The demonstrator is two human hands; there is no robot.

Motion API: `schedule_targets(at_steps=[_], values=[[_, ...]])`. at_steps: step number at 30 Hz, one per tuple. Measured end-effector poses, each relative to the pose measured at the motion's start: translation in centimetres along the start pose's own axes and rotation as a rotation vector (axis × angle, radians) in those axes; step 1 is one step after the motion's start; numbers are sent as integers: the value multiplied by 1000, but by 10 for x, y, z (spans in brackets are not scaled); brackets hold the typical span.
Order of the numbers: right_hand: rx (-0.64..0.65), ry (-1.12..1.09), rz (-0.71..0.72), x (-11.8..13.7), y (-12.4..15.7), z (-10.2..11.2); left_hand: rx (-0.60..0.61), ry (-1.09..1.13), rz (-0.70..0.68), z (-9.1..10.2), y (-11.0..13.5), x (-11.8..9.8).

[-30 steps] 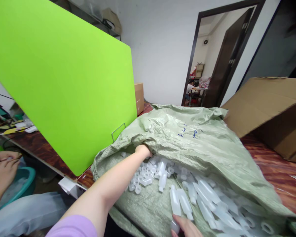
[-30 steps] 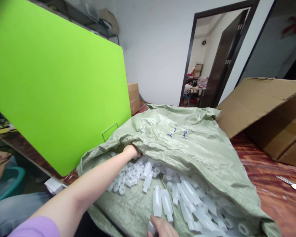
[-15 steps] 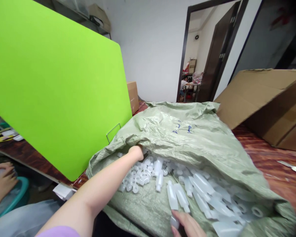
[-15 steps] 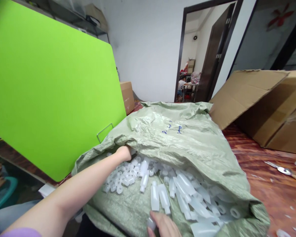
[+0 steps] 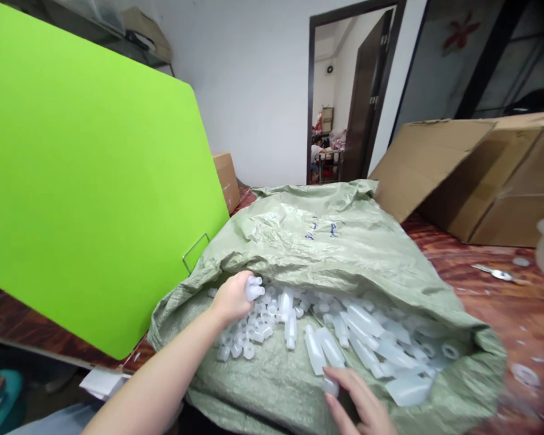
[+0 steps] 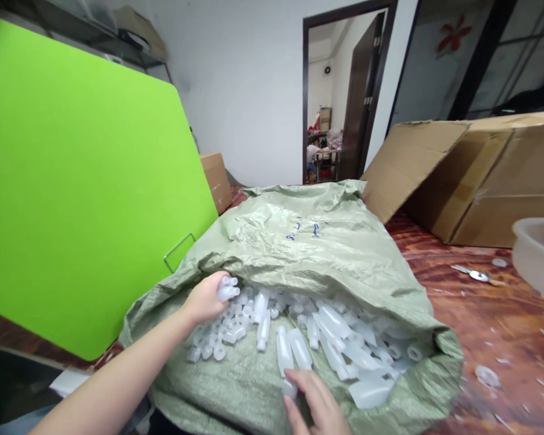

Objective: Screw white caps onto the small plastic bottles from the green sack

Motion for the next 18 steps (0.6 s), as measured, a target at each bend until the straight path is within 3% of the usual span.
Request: schedule_targets(at_steps=[4, 8, 13, 18], values=[[66, -99, -103, 15, -18, 17, -5, 141, -145, -2, 62, -20], [256, -127, -146, 35, -35, 26, 27, 325, -287, -25, 109, -36], [487, -77, -122, 55, -38, 18, -70, 365, -362, -54, 128, -40], [417, 90, 166, 54, -27, 7, -94, 402, -427, -65, 128, -40]])
Point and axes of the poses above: each hand's wrist, its own y-axis away from the middle knuckle, its own z-axis out of the back of the hand, x = y × z, the point moved 2 cm from there along -y, towards the middle knuckle, and after that the axes turned 14 degrees about y, right-handed, at the moved point
